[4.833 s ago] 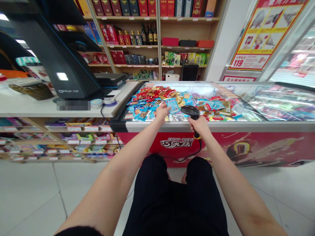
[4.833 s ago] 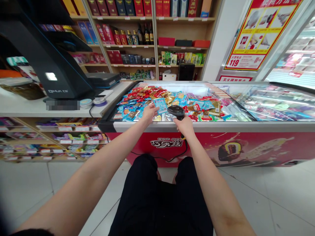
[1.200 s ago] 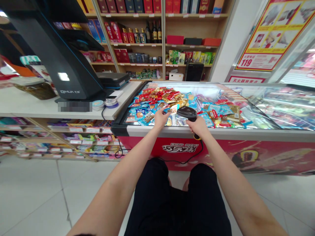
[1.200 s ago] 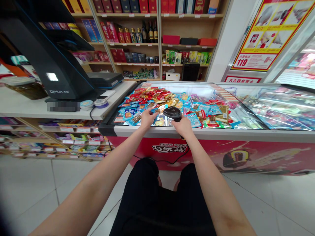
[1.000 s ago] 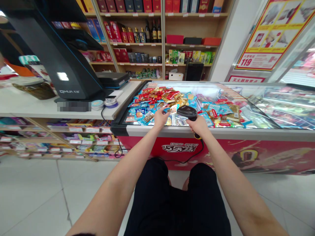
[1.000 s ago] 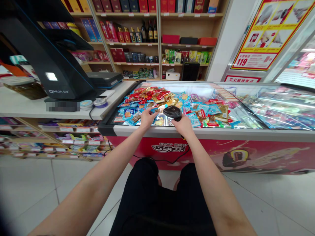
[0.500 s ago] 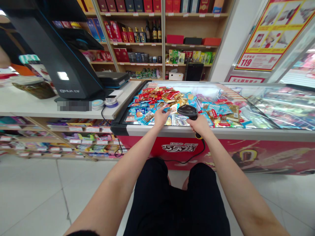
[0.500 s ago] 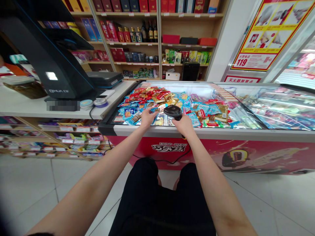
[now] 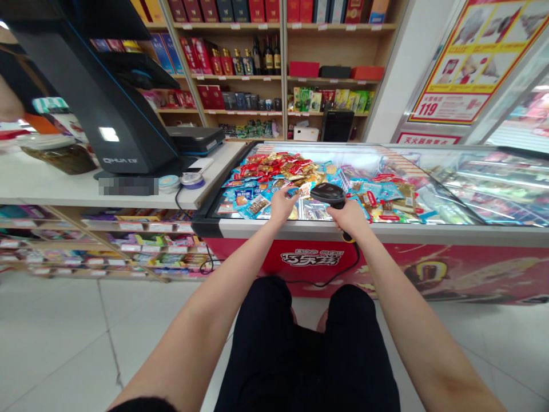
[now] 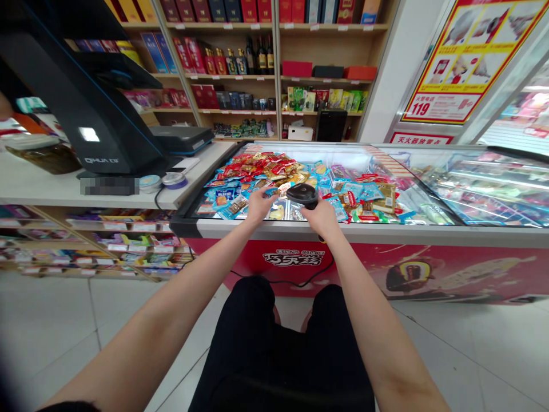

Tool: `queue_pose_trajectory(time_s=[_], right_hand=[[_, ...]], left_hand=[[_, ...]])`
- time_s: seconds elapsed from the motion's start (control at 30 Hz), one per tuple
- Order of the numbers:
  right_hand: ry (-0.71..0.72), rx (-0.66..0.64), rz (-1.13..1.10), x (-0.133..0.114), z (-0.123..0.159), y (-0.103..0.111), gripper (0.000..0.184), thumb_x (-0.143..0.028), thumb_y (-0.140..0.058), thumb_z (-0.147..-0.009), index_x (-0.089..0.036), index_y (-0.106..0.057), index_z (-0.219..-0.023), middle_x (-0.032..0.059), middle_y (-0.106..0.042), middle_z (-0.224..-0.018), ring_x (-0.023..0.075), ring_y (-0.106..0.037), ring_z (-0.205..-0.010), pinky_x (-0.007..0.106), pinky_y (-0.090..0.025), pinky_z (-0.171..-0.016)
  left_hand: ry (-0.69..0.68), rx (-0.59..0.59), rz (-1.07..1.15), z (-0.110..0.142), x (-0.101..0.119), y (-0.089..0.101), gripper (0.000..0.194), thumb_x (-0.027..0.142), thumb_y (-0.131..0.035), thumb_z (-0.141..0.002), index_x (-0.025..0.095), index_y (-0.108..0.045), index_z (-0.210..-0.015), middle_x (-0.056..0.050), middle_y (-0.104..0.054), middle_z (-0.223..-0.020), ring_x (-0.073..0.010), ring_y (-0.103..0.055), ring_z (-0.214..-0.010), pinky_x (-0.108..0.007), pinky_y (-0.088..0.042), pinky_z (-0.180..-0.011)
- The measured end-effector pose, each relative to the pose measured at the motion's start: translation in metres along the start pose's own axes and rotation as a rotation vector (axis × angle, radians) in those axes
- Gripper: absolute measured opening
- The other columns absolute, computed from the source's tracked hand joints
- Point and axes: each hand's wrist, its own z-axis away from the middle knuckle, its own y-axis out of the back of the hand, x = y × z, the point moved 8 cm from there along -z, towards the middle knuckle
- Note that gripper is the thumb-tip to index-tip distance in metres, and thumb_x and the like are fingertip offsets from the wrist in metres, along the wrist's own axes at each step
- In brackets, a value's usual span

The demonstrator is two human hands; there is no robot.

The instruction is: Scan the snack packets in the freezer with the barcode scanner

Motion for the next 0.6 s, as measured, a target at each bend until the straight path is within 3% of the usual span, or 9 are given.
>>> queue_pose_trajectory(time_s=[0.17,0.33,0.47,0.6], right_hand=[[-0.103,-0.012,-0.113,0.02,-0.005,0.003,0.01,-0.023,-0.067,-0.074,-0.021,-0.059,-0.076,-0.002,-0.055,-0.046,0.0162,-0.055,-0.039,0.026,-0.046,-0.045],[-0.163,0.07,-0.381,0.055,-0.015,0.024,0.018,-0.028,-0.07,-0.07,-0.02,-0.057,-0.079,-0.0035,-0.056,-0.049,0.0126,-0.049,-0.038,0.024,-0.041,-0.037],[-0.181,0.162,-0.477,0.083,-0.019,0.058,0.023,-0.032,-0.075,-0.067,-0.02,-0.056,-0.071,-0.0029,-0.055,-0.047,0.0116,-0.048,-0.037,0.023,-0.042,-0.035],[-0.181,0.27,-0.553,0.106,-0.022,0.093,0.022,-0.032,-0.075,-0.065,-0.021,-0.056,-0.069,-0.004,-0.053,-0.045,0.011,-0.045,-0.036,0.023,-0.041,-0.033]], left_hand=[[0.065,-0.023,0.056,0.001,0.013,-0.011,0.021,0.018,-0.075,-0.072,0.017,-0.081,-0.093,-0.003,-0.074,-0.081,-0.0186,-0.065,-0.078,-0.03,-0.052,-0.081],[0.212,-0.065,0.162,0.001,0.019,-0.036,0.018,0.023,-0.087,-0.064,0.017,-0.073,-0.075,0.001,-0.064,-0.066,-0.017,-0.063,-0.072,-0.031,-0.055,-0.075],[0.423,-0.189,0.426,0.0,0.02,-0.081,0.032,0.018,-0.092,-0.061,0.016,-0.06,-0.065,0.002,-0.059,-0.061,-0.012,-0.06,-0.064,-0.031,-0.059,-0.073],[0.481,-0.273,0.646,-0.009,0.051,-0.134,0.028,0.011,-0.086,-0.071,0.016,-0.059,-0.077,-0.002,-0.067,-0.074,-0.0138,-0.068,-0.077,-0.032,-0.059,-0.083]])
